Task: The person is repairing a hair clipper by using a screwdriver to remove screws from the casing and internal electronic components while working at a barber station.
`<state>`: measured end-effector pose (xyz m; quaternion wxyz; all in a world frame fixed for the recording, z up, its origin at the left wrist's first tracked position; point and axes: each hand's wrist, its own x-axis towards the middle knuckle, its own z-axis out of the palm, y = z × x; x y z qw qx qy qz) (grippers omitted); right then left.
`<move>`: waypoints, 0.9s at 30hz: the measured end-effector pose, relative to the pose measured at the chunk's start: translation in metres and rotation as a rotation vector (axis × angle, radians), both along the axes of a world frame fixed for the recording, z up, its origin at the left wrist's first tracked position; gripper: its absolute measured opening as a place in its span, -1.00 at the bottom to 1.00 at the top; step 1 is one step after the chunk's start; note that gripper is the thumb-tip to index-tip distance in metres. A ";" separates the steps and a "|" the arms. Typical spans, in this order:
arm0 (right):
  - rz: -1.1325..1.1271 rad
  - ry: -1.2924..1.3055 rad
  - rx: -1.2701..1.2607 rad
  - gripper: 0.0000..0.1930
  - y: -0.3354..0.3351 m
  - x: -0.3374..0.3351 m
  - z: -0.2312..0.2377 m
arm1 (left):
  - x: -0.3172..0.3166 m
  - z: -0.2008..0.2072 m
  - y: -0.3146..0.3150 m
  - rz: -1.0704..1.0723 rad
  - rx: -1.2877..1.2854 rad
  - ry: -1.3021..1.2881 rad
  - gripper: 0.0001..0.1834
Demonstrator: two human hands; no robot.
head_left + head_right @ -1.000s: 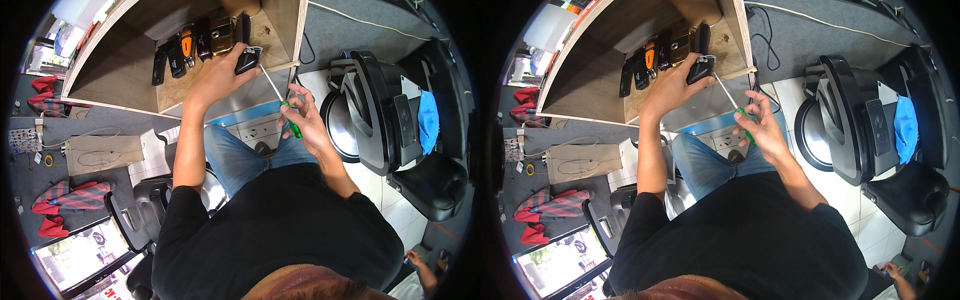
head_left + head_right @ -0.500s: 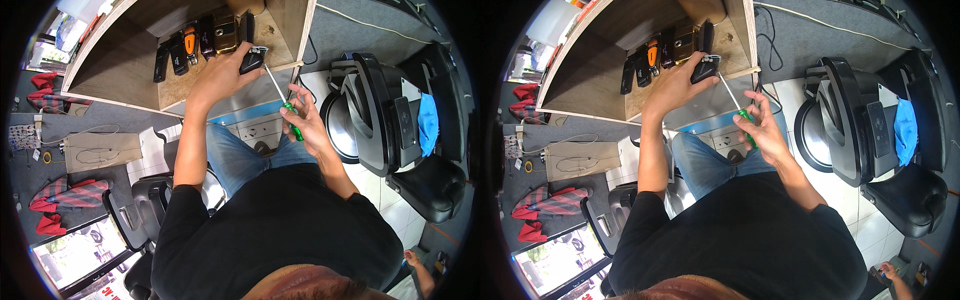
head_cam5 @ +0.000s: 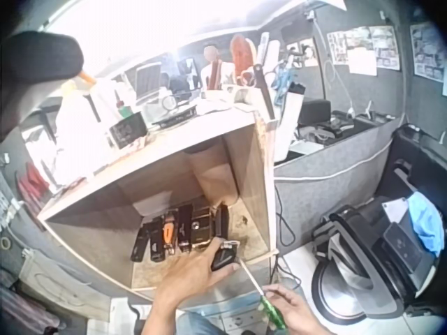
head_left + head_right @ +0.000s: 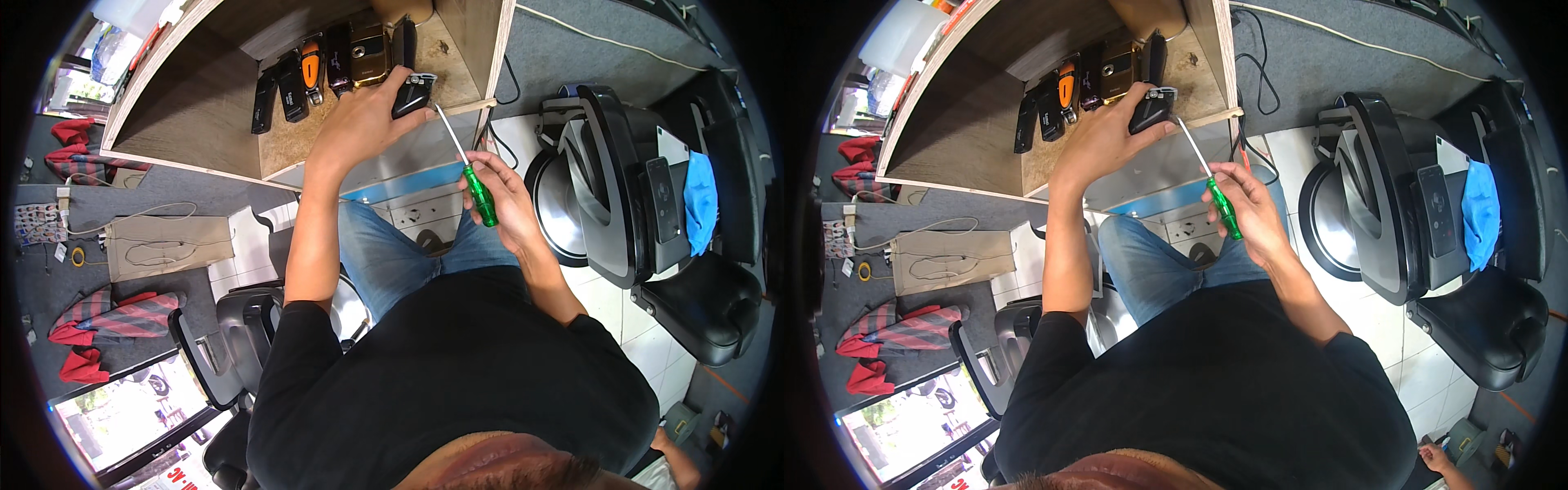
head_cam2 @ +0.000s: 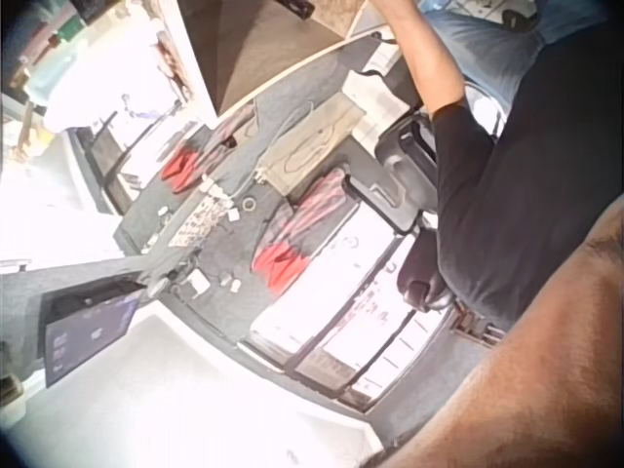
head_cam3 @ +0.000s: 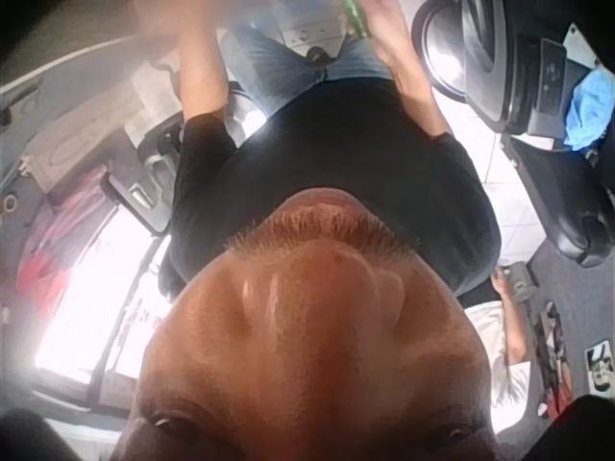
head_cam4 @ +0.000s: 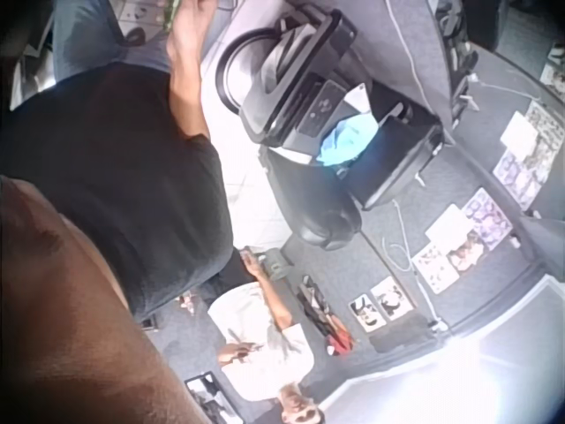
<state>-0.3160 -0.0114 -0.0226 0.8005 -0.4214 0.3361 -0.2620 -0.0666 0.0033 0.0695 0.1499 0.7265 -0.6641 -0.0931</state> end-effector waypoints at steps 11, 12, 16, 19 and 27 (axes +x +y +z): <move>-0.078 0.166 -0.243 -0.70 -0.007 0.009 0.009 | 0.002 -0.001 -0.002 0.026 0.035 0.014 -0.26; -0.079 0.164 -0.245 -0.70 -0.011 0.013 0.007 | 0.006 -0.007 -0.002 0.000 -0.010 0.029 -0.26; -0.210 0.312 -0.736 -0.71 -0.028 0.033 0.020 | 0.019 -0.012 -0.003 -0.058 -0.049 0.200 -0.25; -0.273 0.390 -0.926 -0.72 -0.039 0.056 0.036 | 0.018 -0.002 -0.003 -0.015 0.030 0.361 -0.25; -0.334 0.346 -0.892 -0.74 -0.055 0.088 0.023 | 0.019 -0.004 0.001 -0.006 0.023 0.410 -0.33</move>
